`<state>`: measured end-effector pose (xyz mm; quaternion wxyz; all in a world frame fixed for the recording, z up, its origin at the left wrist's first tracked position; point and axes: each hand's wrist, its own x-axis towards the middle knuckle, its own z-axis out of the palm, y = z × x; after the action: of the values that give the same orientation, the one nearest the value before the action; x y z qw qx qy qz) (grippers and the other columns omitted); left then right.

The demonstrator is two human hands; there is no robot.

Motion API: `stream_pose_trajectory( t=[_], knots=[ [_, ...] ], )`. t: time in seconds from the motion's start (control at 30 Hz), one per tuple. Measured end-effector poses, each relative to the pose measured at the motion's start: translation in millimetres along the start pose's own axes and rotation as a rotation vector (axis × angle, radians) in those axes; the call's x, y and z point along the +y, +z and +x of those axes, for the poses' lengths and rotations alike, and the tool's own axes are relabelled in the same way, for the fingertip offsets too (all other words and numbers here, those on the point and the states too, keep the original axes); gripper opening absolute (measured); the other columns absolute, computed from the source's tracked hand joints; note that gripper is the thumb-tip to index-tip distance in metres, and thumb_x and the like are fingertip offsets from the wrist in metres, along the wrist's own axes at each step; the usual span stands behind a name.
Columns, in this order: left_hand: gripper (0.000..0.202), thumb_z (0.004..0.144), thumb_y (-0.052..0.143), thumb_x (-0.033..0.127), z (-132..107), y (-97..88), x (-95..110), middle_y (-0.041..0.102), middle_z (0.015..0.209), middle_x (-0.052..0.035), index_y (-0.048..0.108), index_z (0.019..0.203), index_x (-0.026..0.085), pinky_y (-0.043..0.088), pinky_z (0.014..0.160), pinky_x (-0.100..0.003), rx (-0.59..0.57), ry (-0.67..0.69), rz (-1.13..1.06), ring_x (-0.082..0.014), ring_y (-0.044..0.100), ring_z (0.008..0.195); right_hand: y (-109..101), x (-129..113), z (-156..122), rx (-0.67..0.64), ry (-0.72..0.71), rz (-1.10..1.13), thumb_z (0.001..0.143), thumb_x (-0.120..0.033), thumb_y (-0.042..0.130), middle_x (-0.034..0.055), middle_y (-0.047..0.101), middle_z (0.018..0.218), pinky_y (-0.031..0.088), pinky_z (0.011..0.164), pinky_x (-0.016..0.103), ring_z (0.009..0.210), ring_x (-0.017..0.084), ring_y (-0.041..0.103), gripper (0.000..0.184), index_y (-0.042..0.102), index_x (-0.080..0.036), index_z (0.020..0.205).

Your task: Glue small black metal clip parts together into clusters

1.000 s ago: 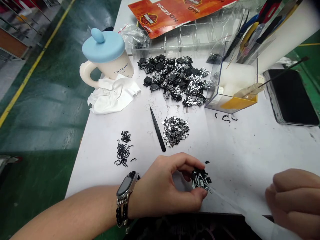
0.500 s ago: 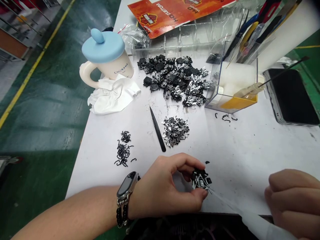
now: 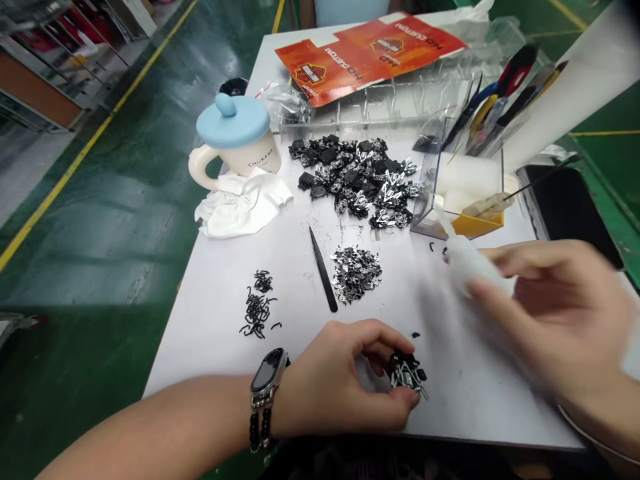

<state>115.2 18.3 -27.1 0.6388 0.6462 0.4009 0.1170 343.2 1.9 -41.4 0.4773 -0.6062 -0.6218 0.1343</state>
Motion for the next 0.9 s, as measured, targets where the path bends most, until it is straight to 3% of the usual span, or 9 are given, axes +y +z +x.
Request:
stream_pose_trajectory(
  t=[0.1,0.3,0.37,0.47,0.53,0.63,0.77,0.9],
  knots=[
    [0.036,0.064,0.071,0.03,-0.4,2.5,-3.2,0.063,0.071,-0.0008,0.068,0.097,0.015,0.052,0.065,-0.023,-0.027,0.033,-0.01,-0.0118,0.058,0.064,16.2,15.0,13.3,-0.134,0.038,-0.118,0.075,-0.027,0.068,0.0002,0.056,0.079,0.045,0.067,0.033,0.076,0.018,0.058,0.021,0.048,-0.023,0.081],
    [0.04,0.067,0.069,0.027,-2.7,4.7,-7.9,0.068,0.08,-0.0039,0.065,0.105,0.014,0.054,0.073,-0.025,-0.066,0.079,-0.018,-0.0138,0.063,0.072,28.6,26.8,14.1,-0.193,0.062,-0.208,0.074,-0.035,0.07,-0.0003,0.054,0.077,0.043,0.057,0.031,0.064,0.016,0.054,0.034,0.042,-0.023,0.09],
    [0.04,0.069,0.068,0.027,-4.0,4.1,-7.8,0.069,0.082,-0.0044,0.065,0.107,0.015,0.054,0.074,-0.025,-0.082,0.11,0.003,-0.0138,0.064,0.073,26.8,19.3,11.0,-0.138,-0.019,-0.234,0.074,-0.035,0.07,0.001,0.05,0.079,0.042,0.056,0.031,0.064,0.016,0.051,0.036,0.041,-0.022,0.093],
    [0.042,0.07,0.067,0.027,-5.4,3.7,-9.0,0.07,0.086,-0.0057,0.064,0.11,0.015,0.054,0.075,-0.026,-0.124,0.156,0.056,-0.0151,0.066,0.076,26.6,4.3,5.0,-0.112,-0.255,-0.258,0.081,-0.024,0.062,0.0027,0.047,0.079,0.041,0.059,0.032,0.068,0.018,0.048,0.021,0.044,-0.022,0.09],
    [0.043,0.07,0.067,0.028,-5.6,4.7,-11.4,0.071,0.089,-0.0074,0.064,0.11,0.014,0.054,0.075,-0.026,-0.172,0.201,0.081,-0.017,0.067,0.08,31.5,-3.4,1.6,-0.279,-0.404,-0.255,0.084,-0.017,0.056,0.0042,0.051,0.081,0.042,0.063,0.033,0.073,0.018,0.05,0.01,0.05,-0.021,0.092],
    [0.043,0.068,0.067,0.028,-5.1,7.9,-15.4,0.071,0.088,-0.0071,0.064,0.108,0.013,0.054,0.073,-0.025,-0.228,0.273,0.1,-0.018,0.068,0.079,45.7,-9.5,-0.6,-0.502,-0.538,-0.29,0.087,-0.012,0.051,0.0063,0.054,0.084,0.041,0.064,0.033,0.075,0.018,0.05,0.013,0.057,-0.019,0.096],
    [0.041,0.068,0.066,0.028,-4.7,11.5,-17.7,0.071,0.084,-0.0053,0.065,0.107,0.013,0.053,0.067,-0.024,-0.218,0.307,0.146,-0.0172,0.067,0.073,64.3,-13.8,1.7,-0.547,-0.583,-0.346,0.087,-0.01,0.049,0.0064,0.052,0.077,0.034,0.061,0.033,0.069,0.018,0.042,0.016,0.063,-0.018,0.09],
    [0.041,0.068,0.066,0.029,-4.6,11.8,-18.1,0.071,0.085,-0.0045,0.065,0.106,0.015,0.052,0.069,-0.024,-0.173,0.294,0.131,-0.0168,0.067,0.075,71.9,-16.3,5.0,-0.632,-0.535,-0.359,0.087,-0.011,0.047,0.0078,0.053,0.081,0.035,0.063,0.034,0.073,0.02,0.043,0.017,0.063,-0.016,0.089]
  ],
)
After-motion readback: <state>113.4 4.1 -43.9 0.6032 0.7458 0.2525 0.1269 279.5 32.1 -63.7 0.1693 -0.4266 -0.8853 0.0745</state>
